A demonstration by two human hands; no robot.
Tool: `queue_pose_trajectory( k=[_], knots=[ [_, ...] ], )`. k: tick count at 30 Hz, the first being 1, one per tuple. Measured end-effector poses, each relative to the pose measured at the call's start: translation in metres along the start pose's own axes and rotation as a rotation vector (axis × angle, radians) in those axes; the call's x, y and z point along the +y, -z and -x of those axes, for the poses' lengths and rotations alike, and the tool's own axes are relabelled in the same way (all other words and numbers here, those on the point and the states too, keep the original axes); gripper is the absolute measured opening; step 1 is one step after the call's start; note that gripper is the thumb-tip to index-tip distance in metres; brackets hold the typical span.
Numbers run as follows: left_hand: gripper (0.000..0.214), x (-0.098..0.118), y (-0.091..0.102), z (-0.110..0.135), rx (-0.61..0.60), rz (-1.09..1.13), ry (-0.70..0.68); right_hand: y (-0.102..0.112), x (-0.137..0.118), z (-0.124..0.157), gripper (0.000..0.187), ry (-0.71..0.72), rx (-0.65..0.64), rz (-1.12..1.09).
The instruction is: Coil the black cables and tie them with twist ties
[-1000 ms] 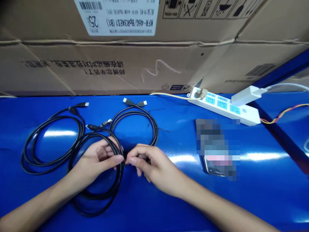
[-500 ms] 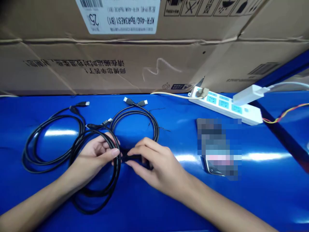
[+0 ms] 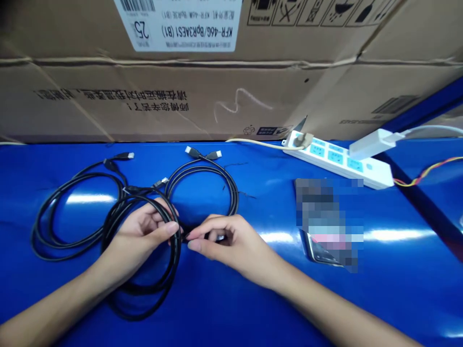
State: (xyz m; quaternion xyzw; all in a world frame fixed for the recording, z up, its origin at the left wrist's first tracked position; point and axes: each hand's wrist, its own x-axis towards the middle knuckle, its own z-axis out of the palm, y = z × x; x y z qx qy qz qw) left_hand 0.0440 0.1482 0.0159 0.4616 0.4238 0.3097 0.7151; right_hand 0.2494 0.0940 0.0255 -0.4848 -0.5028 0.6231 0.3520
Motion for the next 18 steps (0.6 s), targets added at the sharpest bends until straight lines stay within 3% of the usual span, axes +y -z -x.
queue_pose_trajectory(
  k=[3,5,9,15,18],
  knots=[
    [0.025,-0.0004,0.0006,0.0005,-0.003,0.002,0.01,-0.0007,0.0003,0.0005,0.034,-0.116,-0.013,-0.12],
    [0.025,-0.0005,0.0006,0.0004,-0.009,-0.003,0.013,-0.0019,0.0003,0.0012,0.039,-0.117,-0.013,-0.144],
    [0.025,-0.0001,-0.0008,-0.0006,-0.004,-0.013,0.003,-0.0035,-0.0009,0.0018,0.026,-0.116,-0.025,-0.102],
    [0.024,0.0013,-0.0022,0.0001,0.031,-0.014,-0.028,-0.0029,-0.0023,0.0013,0.027,-0.152,-0.032,-0.098],
    [0.025,0.0005,-0.0019,0.0007,0.027,-0.003,-0.037,-0.005,-0.002,0.0027,0.025,-0.105,0.011,-0.002]
  ],
)
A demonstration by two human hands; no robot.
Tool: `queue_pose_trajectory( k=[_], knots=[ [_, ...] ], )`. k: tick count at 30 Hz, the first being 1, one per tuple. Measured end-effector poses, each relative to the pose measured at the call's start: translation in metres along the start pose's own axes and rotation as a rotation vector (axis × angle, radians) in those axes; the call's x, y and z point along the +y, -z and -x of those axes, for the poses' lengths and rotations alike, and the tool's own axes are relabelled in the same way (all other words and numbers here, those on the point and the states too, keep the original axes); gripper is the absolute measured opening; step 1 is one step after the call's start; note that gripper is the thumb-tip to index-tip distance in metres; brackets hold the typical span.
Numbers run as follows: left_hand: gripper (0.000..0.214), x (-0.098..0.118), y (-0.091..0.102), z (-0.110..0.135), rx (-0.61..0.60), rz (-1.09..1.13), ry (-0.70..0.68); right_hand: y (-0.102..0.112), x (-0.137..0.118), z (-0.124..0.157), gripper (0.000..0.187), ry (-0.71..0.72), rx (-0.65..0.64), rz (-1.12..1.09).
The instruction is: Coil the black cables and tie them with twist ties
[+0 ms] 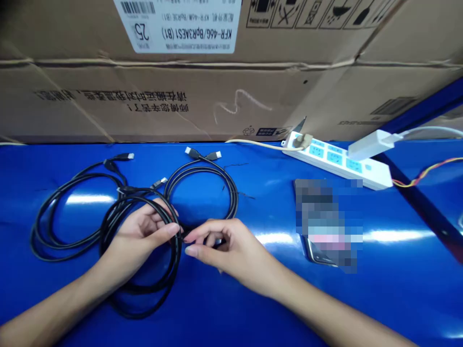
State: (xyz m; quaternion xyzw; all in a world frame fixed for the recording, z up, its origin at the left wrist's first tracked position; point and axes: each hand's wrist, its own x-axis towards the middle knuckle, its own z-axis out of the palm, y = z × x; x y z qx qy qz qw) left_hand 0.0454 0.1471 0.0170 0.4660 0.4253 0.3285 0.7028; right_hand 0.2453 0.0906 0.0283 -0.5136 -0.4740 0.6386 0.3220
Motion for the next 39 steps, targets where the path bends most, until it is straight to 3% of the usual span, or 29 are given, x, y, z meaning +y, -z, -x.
queue_pose_trajectory(
  k=[5,9,12,17,22,32,39],
  knots=[
    [0.024,-0.005,0.0,0.002,0.003,-0.003,-0.018,-0.006,0.002,0.003,0.016,0.199,0.098,0.203],
    [0.025,-0.007,0.0,0.004,-0.053,-0.009,0.003,-0.006,0.007,0.006,0.006,0.522,0.164,0.399],
    [0.024,-0.006,0.0,0.004,-0.077,-0.023,0.016,0.001,0.012,0.006,0.014,0.704,0.184,0.539],
    [0.025,-0.004,0.001,0.005,-0.083,-0.029,0.05,0.015,0.018,0.003,0.017,0.844,0.205,0.854],
    [0.027,-0.002,-0.001,0.005,-0.096,-0.061,0.064,0.013,0.012,0.003,0.011,0.986,0.241,1.01],
    [0.027,-0.002,-0.002,0.006,-0.113,-0.111,0.088,0.013,0.009,0.005,0.013,0.981,0.192,1.046],
    [0.023,-0.002,-0.004,0.008,-0.109,-0.159,0.048,0.005,0.002,0.004,0.014,0.436,0.017,0.477]
  ],
)
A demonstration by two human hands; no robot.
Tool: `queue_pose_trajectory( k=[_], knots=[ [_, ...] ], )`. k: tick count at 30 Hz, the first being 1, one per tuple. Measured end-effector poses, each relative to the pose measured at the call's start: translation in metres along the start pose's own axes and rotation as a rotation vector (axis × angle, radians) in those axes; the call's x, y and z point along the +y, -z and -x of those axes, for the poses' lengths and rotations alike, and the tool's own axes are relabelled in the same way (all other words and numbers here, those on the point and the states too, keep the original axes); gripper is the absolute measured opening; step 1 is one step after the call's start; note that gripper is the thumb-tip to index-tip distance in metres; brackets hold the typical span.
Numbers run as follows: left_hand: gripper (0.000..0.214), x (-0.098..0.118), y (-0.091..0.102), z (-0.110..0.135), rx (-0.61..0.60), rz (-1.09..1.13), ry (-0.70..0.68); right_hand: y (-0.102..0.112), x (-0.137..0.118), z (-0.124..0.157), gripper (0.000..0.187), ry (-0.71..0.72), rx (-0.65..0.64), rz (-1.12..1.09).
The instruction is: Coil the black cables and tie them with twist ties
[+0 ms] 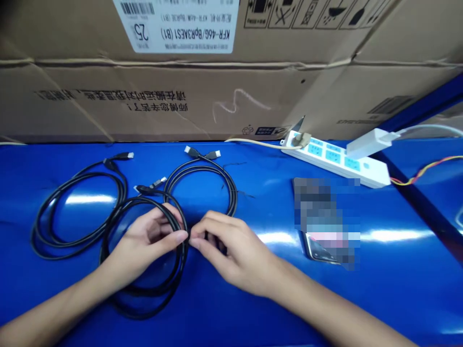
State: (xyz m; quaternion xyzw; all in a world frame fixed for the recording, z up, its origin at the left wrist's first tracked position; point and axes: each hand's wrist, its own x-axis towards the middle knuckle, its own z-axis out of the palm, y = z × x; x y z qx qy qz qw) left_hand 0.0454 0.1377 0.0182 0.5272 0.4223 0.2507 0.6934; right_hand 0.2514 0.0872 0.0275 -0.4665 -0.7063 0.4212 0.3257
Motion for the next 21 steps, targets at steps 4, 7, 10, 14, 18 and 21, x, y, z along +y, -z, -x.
queue_pose_trajectory(
  k=[4,7,10,14,18,21],
  knots=[
    [0.024,0.0,0.0,0.0,-0.07,0.042,-0.006,0.003,-0.01,-0.001,0.022,-0.333,-0.11,-0.254],
    [0.022,0.002,0.0,0.0,-0.1,0.055,-0.008,0.006,-0.011,-0.002,0.031,-0.517,-0.248,-0.484],
    [0.019,0.004,0.0,0.0,-0.098,0.063,-0.001,0.006,-0.009,-0.004,0.037,-0.514,-0.296,-0.632],
    [0.021,0.005,0.002,-0.002,-0.048,0.078,-0.013,0.006,-0.004,-0.006,0.034,-0.459,-0.271,-0.647],
    [0.022,0.003,0.004,-0.003,-0.026,0.115,0.004,0.009,-0.002,-0.004,0.035,-0.399,-0.185,-0.61],
    [0.024,0.003,0.004,-0.003,-0.022,0.12,0.005,0.011,-0.003,-0.002,0.026,-0.361,-0.14,-0.522]
  ],
)
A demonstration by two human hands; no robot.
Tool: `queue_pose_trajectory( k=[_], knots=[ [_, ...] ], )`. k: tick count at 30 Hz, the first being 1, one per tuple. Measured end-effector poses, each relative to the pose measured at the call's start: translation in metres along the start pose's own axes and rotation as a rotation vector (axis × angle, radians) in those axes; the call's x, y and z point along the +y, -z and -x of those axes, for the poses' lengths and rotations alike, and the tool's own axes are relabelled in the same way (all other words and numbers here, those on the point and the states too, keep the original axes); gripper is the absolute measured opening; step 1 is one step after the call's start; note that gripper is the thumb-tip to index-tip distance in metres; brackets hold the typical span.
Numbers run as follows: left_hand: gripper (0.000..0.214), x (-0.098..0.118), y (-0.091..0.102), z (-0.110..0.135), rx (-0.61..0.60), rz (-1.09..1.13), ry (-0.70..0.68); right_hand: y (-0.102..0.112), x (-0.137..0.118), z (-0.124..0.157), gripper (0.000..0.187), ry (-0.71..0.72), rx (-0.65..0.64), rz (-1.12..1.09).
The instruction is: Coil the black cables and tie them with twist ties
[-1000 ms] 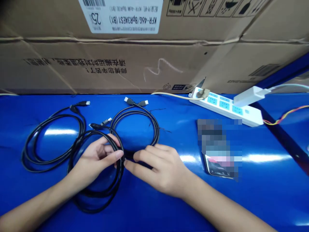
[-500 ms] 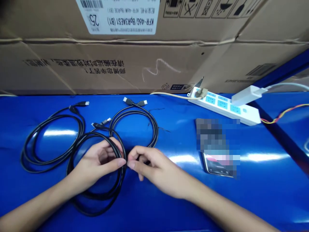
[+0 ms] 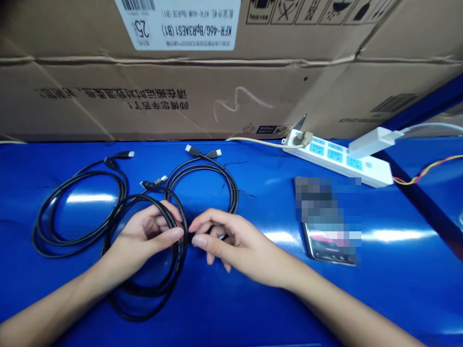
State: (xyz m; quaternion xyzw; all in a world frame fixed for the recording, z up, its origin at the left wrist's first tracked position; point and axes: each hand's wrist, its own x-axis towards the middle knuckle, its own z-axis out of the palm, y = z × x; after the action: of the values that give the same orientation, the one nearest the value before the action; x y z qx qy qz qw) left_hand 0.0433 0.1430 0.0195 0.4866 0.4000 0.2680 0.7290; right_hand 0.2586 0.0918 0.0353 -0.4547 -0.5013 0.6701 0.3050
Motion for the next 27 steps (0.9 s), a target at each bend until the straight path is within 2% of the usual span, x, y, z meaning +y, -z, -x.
queue_pose_trajectory(
  k=[4,9,17,22,27],
  knots=[
    [0.027,0.0007,0.0001,0.001,-0.004,0.004,0.046,-0.0011,0.0037,-0.0001,0.019,0.142,0.044,0.201],
    [0.027,0.0017,-0.0001,0.0013,-0.016,-0.019,0.059,-0.0048,0.0099,-0.0012,0.008,0.291,0.098,0.31],
    [0.027,0.0038,-0.0013,0.0013,0.001,-0.065,0.035,-0.0051,0.0058,0.002,0.011,0.256,0.057,0.338],
    [0.025,0.002,-0.0015,0.0023,-0.01,-0.076,0.049,-0.0032,0.0086,-0.0003,0.01,0.313,0.032,0.389],
    [0.022,0.0006,-0.0022,0.003,-0.024,-0.061,0.013,0.0017,0.0066,0.0004,0.016,0.367,0.025,0.46]
  ],
)
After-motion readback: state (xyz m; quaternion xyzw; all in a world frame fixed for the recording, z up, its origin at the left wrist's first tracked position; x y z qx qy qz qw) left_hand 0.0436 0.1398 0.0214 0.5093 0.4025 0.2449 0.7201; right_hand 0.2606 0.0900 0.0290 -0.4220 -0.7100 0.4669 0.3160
